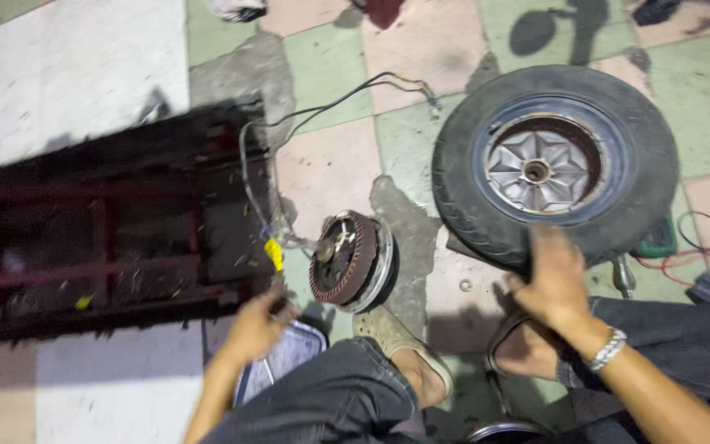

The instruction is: The person removes a plastic cover from a small tire using a screwdriver, then separates the tire from the wheel hub. The person places the tire and hub components on the floor.

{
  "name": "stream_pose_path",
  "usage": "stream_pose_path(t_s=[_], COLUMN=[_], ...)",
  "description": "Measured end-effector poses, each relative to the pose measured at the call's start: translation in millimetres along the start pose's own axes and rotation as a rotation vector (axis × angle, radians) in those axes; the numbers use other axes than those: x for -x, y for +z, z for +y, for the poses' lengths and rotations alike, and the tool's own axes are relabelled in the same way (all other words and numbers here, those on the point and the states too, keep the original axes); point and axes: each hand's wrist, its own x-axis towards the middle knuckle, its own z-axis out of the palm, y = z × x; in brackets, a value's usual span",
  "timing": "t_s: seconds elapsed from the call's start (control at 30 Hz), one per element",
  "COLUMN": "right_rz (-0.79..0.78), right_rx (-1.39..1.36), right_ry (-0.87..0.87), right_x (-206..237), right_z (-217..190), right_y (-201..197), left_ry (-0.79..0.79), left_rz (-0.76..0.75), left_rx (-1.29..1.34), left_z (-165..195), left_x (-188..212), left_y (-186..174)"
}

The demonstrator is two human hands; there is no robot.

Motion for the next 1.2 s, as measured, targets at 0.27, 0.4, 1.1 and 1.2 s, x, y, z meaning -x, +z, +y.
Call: stream_pose_path(t_s=[0.27, 0.4, 1.1, 1.2], right_rz=[-0.129, -0.076, -0.332, -0.121], right_rx=[0.367, 0.415, -0.266, -0.593], right_ry=[-0.054, -0.188, 0.153, -0.006], right_x=[-31.8, -40.8, -205.2, -219.0], right_z=[-20.5, -12.4, -14.9, 32.8], right_y=[-0.1, 4.5, -249.9, -263.8], left_ry=[0.017, 0.000, 0.375, 0.310], left_rz=[-0.336, -0.297, -0.487, -0.572], left_rx=[0.427, 0.352, 0.304, 0.299], left_z=[46.1, 46.1, 134.1, 155.4], left_x=[25.2, 17.5, -37.3, -50.3], left_y=[94.9, 103.9, 140.4, 144.5])
